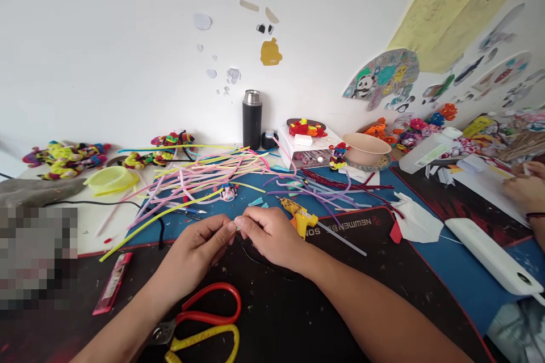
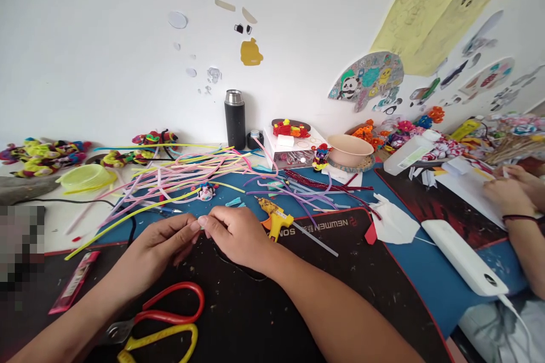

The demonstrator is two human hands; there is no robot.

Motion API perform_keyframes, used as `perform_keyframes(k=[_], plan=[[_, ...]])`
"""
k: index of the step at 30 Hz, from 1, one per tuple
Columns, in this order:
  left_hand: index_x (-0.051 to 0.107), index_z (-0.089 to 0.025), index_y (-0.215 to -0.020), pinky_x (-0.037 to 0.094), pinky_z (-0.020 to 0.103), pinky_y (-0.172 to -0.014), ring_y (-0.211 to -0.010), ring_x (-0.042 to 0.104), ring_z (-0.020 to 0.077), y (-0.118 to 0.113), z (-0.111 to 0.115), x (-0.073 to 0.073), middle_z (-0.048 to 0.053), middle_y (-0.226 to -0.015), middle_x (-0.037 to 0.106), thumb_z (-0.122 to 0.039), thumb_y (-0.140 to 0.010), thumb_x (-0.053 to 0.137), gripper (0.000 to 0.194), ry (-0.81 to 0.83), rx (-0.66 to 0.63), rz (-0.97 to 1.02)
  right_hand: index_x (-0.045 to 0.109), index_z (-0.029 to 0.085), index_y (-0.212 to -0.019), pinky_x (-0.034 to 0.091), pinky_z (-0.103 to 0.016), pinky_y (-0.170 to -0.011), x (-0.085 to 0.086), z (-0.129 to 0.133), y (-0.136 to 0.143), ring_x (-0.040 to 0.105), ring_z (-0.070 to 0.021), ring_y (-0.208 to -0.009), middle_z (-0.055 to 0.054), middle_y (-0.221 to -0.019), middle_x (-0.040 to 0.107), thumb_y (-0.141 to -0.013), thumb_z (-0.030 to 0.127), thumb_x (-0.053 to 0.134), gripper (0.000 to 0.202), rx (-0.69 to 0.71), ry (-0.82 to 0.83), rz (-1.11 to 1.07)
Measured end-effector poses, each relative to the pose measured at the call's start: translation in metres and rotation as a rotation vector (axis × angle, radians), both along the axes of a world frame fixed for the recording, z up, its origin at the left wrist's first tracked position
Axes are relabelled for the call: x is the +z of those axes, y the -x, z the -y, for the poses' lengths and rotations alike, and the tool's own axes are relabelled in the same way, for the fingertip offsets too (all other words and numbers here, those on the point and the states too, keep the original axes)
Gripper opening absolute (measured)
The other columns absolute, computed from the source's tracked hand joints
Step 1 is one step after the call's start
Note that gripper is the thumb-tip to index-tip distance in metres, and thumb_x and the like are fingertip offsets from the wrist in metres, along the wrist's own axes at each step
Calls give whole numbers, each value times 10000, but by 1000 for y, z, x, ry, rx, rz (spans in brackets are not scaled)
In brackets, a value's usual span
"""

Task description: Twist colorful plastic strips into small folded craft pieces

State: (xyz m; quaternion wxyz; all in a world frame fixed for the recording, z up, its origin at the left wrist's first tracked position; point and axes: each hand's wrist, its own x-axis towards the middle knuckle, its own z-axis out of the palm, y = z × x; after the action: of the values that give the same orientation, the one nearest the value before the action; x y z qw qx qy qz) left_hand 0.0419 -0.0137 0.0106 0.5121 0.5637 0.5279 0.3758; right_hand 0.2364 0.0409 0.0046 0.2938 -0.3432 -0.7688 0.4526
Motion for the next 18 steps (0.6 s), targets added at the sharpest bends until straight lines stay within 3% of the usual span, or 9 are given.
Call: perform_keyframes(k=[4,7,13,18], plan=[[517,-229,-714,241,237,-475,-528,291,110,-3,-1,-1,-83,-610,365,-814,-905,643,628,57,-4,74,580,209,-744,348,-285,-650,-1,0,2,527,-137,-634,37,-644,544,-1117,561,540,513,-15,-47,-20],[557,-227,-734,290,246,-484,-506,337,119,-3,-2,-5,-79,-565,404,-773,-950,611,590,29,-1,61,563,211,-737,341,-282,-644,-3,0,2,503,-134,-621,42,-628,519,-1119,509,530,486,-35,-42,-26],[750,-233,-894,459,274,-631,-640,596,181,7,1,-2,-13,-712,686,-526,-1027,622,347,-327,67,-286,525,228,-735,334,-285,-615,-2,1,3,463,-136,-559,59,-542,452,-1109,510,516,468,-76,68,-84],[767,-248,-1011,506,266,-711,-750,743,196,10,2,1,11,-889,825,-386,-1049,620,206,-522,41,-421,477,238,-708,310,-292,-582,-2,2,2,426,-134,-527,60,-515,426,-1111,569,493,522,-86,104,-84]])
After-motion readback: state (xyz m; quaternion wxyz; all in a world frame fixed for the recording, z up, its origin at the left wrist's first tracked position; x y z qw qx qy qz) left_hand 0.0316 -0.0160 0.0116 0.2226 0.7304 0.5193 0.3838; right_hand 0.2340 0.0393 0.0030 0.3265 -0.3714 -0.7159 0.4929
